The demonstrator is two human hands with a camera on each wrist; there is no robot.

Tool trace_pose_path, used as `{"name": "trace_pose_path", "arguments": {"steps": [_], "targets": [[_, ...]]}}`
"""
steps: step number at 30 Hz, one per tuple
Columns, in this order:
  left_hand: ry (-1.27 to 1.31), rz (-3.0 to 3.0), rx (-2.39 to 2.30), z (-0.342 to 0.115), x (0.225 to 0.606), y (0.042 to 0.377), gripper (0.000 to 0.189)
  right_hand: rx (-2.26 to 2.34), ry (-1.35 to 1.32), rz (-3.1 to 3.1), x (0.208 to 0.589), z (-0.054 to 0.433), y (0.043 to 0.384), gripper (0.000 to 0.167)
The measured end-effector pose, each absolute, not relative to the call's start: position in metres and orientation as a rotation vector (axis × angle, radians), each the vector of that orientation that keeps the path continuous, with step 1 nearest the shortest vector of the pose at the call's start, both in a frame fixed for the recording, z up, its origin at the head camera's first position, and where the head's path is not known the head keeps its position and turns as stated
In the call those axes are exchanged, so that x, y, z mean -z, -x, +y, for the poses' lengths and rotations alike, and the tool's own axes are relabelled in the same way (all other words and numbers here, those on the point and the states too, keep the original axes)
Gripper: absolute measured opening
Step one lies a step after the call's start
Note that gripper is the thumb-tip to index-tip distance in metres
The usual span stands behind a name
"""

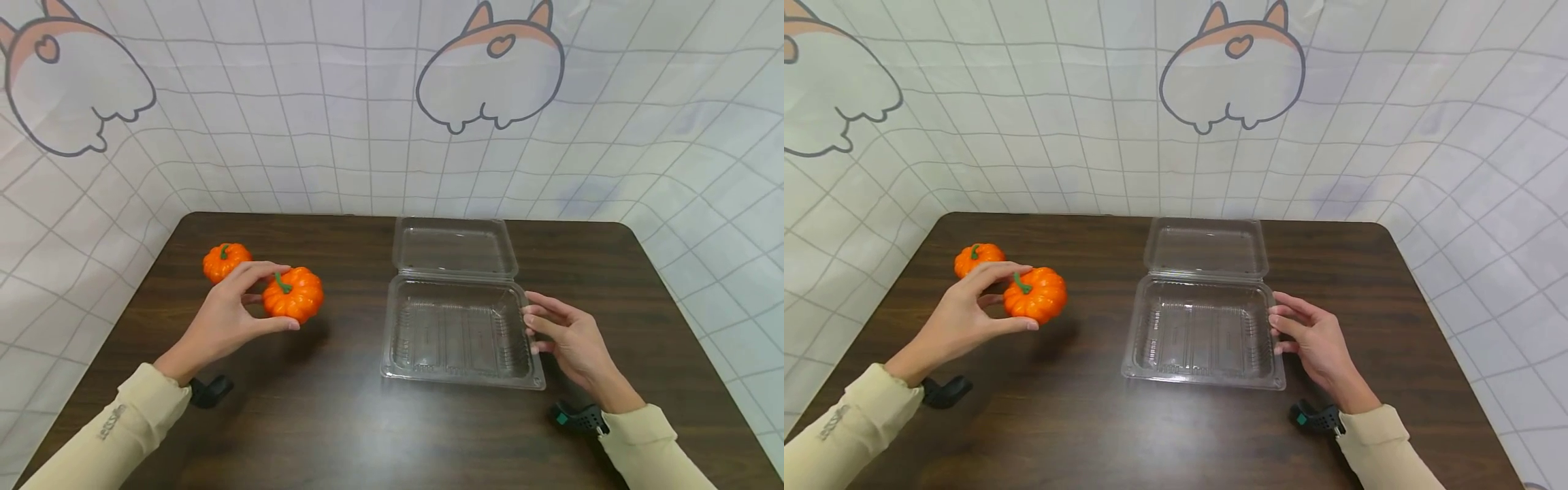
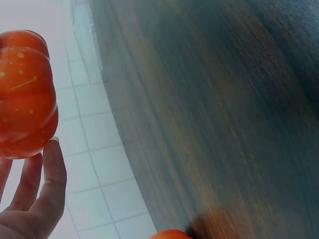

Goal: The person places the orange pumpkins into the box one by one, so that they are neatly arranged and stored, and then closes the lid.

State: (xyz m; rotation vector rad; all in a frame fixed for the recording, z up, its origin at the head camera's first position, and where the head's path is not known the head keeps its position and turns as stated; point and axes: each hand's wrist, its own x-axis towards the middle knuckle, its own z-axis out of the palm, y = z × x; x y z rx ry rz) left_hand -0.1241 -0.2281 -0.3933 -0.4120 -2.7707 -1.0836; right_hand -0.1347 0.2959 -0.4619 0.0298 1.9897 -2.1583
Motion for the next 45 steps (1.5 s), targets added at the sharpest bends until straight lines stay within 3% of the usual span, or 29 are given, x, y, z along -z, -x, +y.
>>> {"name": "trace_pose_path", "arguments": {"steps": [45], "targets": [[0.754,-2.711,1.272,-0.158,0.391,0.153,0.078,2.161,-0.026,1.858,0.467,0.244,0.139,0.053]]}}
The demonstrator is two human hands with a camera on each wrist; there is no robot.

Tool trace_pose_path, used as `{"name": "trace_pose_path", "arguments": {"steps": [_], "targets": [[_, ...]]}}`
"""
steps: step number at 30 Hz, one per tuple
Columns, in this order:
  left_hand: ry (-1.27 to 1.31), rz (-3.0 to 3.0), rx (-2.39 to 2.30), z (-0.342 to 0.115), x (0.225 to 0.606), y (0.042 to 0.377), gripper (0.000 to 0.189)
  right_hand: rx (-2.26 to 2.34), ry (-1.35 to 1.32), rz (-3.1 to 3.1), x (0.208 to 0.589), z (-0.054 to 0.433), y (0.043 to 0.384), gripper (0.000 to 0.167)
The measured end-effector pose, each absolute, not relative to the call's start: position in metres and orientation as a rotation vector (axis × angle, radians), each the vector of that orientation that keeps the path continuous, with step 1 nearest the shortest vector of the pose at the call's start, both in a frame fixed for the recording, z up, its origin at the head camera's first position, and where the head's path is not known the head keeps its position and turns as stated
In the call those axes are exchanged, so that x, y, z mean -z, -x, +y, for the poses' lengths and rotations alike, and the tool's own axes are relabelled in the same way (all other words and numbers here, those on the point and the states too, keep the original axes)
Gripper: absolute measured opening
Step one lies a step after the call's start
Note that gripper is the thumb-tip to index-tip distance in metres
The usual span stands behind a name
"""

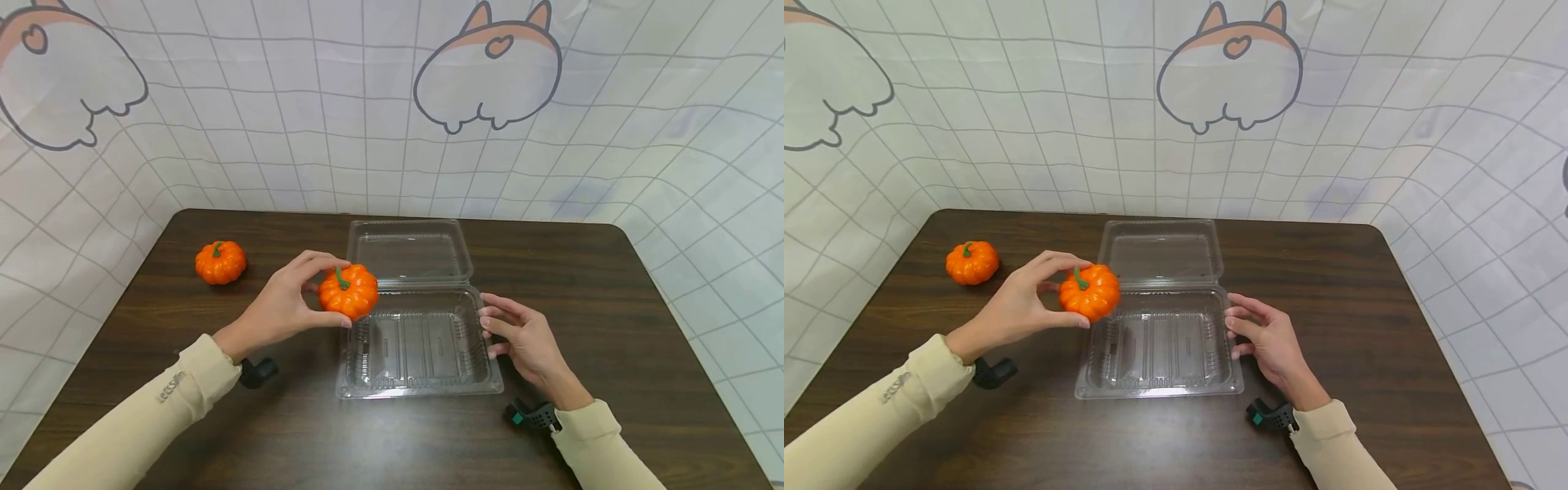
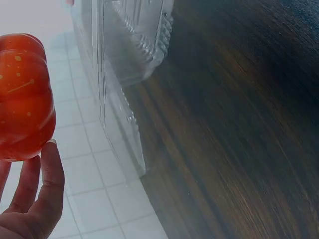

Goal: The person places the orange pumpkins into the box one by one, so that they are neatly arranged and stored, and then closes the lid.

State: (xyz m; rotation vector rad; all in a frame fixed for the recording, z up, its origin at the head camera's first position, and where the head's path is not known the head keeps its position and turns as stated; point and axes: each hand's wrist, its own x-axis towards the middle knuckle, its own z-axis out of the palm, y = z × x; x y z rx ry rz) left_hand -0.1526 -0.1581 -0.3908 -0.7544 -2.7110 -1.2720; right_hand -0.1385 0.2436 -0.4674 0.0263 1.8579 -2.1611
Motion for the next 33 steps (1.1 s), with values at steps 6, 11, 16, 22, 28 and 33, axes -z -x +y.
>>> {"name": "trace_pose_path", "arguments": {"steps": [6,11,16,22,28,33], "targets": [[0.790,-2.707,1.276,-0.150,0.392,0.153,0.078,2.161,-0.030,1.854,0.470,0.239,0.139,0.054],[0.809,-2.721,1.316,-0.142,0.390,0.153,0.078,2.167,-0.019,1.846,0.471,0.237,0.140,0.056],[0.841,-2.726,1.341,-0.135,0.390,0.154,0.079,2.151,-0.026,1.861,0.471,0.237,0.139,0.056],[0.865,-2.717,1.345,-0.129,0.393,0.153,0.079,2.160,-0.032,1.857,0.471,0.235,0.138,0.055],[0.878,-2.718,1.362,-0.121,0.395,0.154,0.078,2.161,-0.035,1.854,0.470,0.233,0.137,0.055],[0.924,-2.702,1.401,-0.112,0.396,0.156,0.078,2.159,-0.041,1.864,0.470,0.232,0.138,0.055]]}}
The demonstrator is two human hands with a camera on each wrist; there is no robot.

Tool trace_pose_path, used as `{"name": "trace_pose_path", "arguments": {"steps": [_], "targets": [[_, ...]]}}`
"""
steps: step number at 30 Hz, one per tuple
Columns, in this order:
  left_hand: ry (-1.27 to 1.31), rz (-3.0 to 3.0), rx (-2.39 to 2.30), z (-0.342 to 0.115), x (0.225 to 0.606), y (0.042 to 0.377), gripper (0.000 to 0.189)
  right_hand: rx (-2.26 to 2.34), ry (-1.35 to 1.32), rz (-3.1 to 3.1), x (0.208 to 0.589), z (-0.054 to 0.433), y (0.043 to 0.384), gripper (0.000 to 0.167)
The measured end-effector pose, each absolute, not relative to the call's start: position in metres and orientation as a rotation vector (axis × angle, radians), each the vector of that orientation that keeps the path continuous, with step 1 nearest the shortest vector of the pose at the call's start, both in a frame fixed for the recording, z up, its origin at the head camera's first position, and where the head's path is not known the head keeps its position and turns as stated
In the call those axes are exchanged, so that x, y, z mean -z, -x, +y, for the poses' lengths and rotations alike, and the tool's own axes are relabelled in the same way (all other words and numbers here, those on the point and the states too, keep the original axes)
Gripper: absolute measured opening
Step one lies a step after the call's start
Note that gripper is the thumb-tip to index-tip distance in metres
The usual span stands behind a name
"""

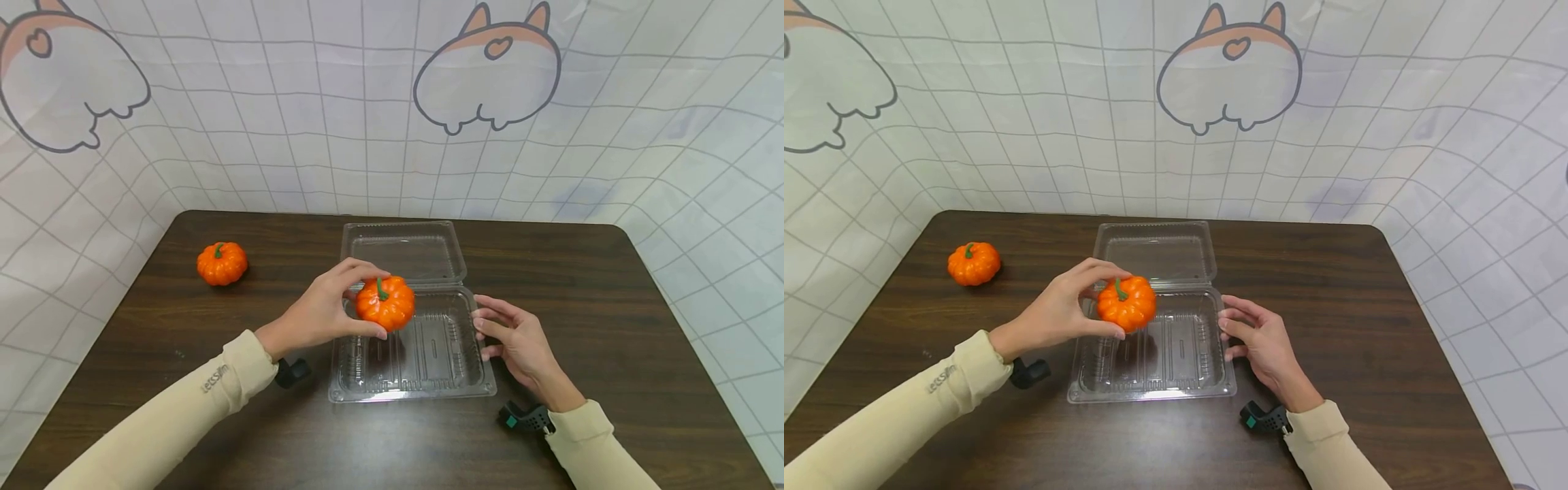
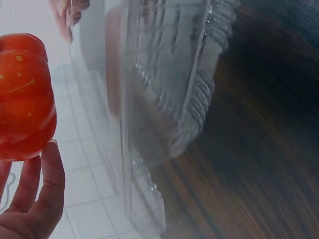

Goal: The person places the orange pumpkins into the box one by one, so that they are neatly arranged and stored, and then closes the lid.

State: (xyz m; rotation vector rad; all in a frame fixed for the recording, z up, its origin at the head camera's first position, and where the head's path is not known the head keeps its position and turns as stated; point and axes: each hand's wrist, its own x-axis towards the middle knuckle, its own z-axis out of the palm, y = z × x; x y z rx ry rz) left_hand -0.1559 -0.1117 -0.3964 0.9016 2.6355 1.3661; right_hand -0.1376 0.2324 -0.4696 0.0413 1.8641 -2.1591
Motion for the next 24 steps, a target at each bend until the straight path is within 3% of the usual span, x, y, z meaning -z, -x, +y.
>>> {"name": "trace_pose_path", "arguments": {"steps": [24], "targets": [[-0.989,2.569,-1.111,-0.077,0.404,0.154,0.076,2.138,-0.046,1.880,0.468,0.234,0.137,0.056]]}}
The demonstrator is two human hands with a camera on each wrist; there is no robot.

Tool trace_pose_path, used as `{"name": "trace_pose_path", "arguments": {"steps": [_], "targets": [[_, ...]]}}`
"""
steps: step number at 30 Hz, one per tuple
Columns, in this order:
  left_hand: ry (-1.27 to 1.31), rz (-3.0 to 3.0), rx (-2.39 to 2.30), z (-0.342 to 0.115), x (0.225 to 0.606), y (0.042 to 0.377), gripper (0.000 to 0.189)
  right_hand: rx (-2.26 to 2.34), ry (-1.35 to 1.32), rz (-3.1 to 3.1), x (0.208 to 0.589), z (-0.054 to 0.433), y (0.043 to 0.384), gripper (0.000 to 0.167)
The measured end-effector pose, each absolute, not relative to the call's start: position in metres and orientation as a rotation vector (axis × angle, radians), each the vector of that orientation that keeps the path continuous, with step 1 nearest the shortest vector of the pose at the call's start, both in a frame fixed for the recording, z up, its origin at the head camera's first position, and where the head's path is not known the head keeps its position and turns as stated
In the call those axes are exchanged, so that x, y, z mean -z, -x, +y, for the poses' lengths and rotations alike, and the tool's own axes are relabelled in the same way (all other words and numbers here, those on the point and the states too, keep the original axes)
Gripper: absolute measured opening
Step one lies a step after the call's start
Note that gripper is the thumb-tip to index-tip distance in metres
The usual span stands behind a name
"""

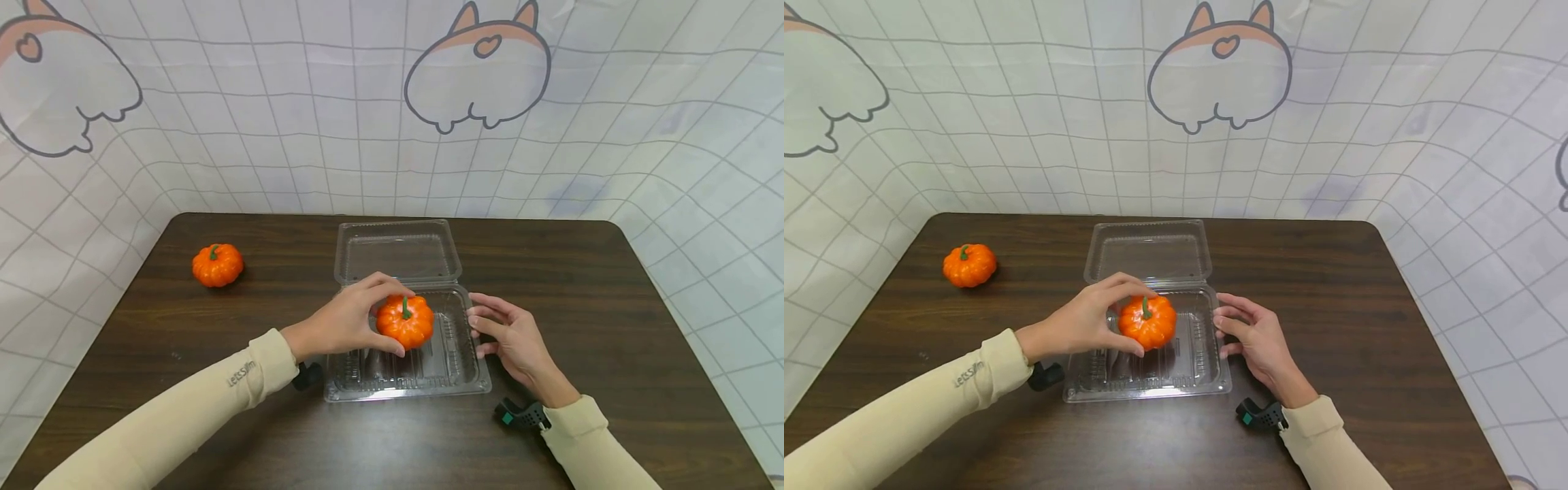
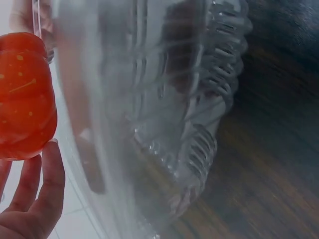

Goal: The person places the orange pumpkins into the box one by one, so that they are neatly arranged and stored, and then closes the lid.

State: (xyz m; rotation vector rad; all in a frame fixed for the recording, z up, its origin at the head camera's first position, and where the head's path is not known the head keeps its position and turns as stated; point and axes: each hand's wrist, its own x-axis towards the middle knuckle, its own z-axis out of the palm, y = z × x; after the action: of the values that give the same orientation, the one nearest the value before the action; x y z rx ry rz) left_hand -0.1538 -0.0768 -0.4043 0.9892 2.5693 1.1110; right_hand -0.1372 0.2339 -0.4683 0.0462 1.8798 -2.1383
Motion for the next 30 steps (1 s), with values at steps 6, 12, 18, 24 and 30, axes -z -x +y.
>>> {"name": "trace_pose_path", "arguments": {"steps": [6,12,18,24,30], "targets": [[-0.999,2.575,-1.041,-0.070,0.402,0.153,0.077,2.134,-0.057,1.877,0.468,0.233,0.137,0.056],[-1.046,2.563,-0.990,-0.061,0.395,0.155,0.078,2.127,-0.068,1.886,0.468,0.234,0.138,0.055],[-1.079,2.530,-0.975,-0.050,0.393,0.159,0.076,2.114,-0.064,1.890,0.468,0.234,0.139,0.056],[-1.101,2.503,-0.906,-0.038,0.397,0.162,0.076,2.117,-0.064,1.883,0.469,0.236,0.139,0.056],[-1.066,2.454,-0.884,-0.029,0.404,0.165,0.076,2.129,-0.038,1.860,0.470,0.237,0.139,0.056]]}}
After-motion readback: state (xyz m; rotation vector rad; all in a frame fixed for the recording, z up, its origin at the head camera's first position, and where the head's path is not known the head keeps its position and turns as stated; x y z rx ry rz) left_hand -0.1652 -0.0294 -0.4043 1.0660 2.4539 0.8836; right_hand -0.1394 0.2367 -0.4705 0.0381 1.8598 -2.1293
